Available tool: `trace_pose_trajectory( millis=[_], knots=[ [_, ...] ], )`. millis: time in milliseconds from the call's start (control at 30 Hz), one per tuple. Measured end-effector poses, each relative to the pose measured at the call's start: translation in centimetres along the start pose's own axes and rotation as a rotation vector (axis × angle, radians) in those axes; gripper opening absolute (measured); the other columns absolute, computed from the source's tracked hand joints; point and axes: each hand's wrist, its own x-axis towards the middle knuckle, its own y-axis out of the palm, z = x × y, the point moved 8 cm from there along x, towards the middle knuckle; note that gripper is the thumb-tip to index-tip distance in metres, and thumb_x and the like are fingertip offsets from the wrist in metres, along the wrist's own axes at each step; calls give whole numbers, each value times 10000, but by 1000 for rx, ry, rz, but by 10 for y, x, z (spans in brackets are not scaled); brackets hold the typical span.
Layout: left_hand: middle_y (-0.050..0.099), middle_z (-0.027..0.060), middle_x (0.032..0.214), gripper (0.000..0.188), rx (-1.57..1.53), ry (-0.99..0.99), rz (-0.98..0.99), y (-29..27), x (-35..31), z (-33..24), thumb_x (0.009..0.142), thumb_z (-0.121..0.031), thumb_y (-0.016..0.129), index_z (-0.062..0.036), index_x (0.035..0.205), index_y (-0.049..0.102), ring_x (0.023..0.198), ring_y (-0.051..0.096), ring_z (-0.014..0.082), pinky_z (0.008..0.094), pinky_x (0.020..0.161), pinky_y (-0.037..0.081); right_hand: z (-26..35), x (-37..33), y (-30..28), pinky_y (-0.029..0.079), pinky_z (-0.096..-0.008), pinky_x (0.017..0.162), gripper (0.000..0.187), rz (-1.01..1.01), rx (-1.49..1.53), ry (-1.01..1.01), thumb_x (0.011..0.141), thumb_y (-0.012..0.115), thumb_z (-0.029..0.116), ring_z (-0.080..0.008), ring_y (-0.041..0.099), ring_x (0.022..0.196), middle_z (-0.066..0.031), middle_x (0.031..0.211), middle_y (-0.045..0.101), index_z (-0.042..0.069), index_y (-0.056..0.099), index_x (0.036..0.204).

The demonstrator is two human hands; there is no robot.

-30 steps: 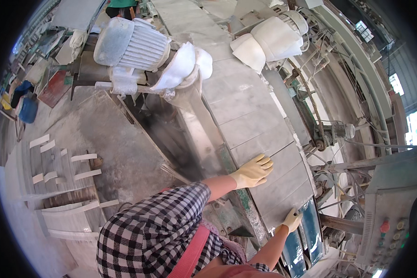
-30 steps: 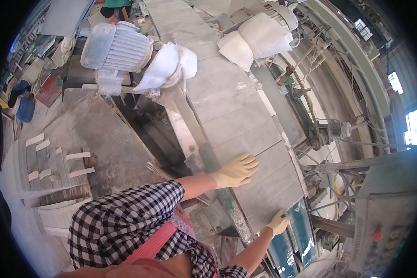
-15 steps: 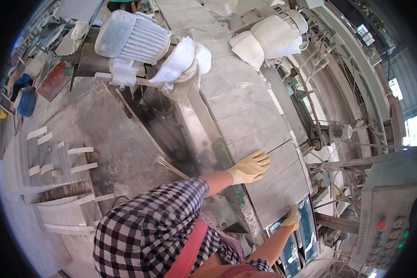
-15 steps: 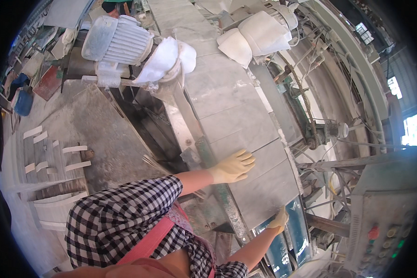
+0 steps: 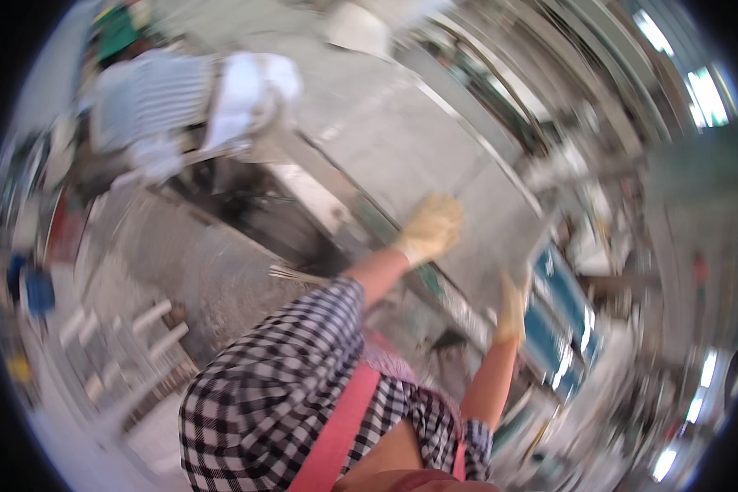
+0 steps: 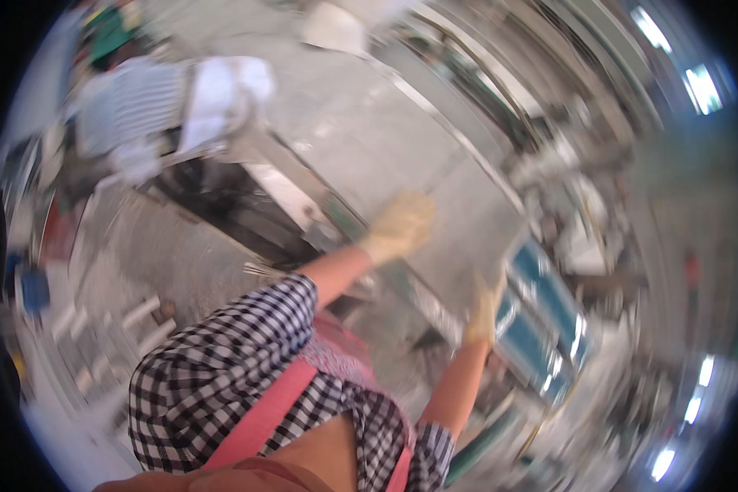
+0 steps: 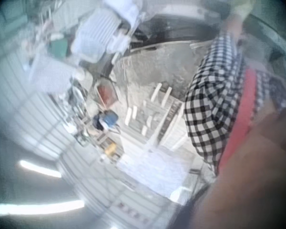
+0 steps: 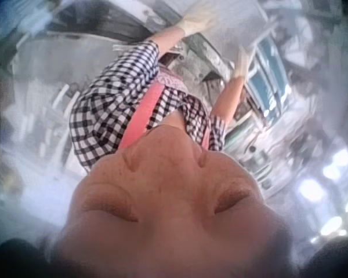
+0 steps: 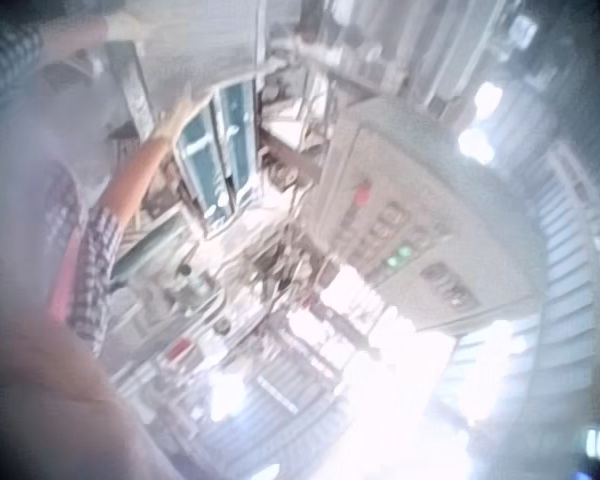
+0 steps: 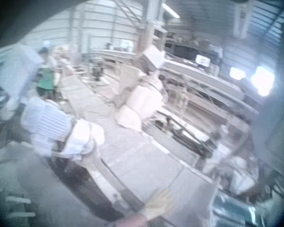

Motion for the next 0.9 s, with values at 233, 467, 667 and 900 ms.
trace_pose_trajectory(
  millis=[233, 467, 667, 900],
  knots=[
    [575, 165, 1424, 494, 23, 6, 17, 12, -11, 32, 940, -298, 593, -7, 1338, 595, 1369, 472, 336, 498, 1184, 289, 12, -15, -14, 533, -401, 804, 391, -355, -473, -174, 805, 677, 195, -381, 693, 915, -251, 985, 700, -15, 652, 1133],
    [608, 154, 1378, 471, -64, 87, 22, 29, -10, 56, 877, -237, 665, -32, 1299, 617, 1341, 499, 326, 502, 1164, 309, 12, -21, -1, 532, -490, 864, 337, -393, -710, -173, 820, 557, 86, -429, 657, 1000, -248, 1029, 695, 42, 685, 1129],
    [524, 180, 1476, 671, -8, 55, 224, 83, 54, -3, 882, -364, 688, -22, 1430, 505, 1399, 439, 359, 498, 1197, 266, 2, -28, 5, 554, -481, 829, 254, -368, -647, 40, 846, 541, 32, -406, 671, 1013, -232, 1034, 696, 38, 673, 1063],
    [419, 102, 1532, 972, 339, -224, 416, 129, 86, -44, 768, -609, 747, -41, 1485, 419, 1421, 337, 291, 530, 1107, 318, 18, -41, 4, 556, -492, 797, 170, -434, -544, 7, 839, 567, 12, -429, 690, 947, -258, 961, 703, 17, 668, 976]
  ],
)
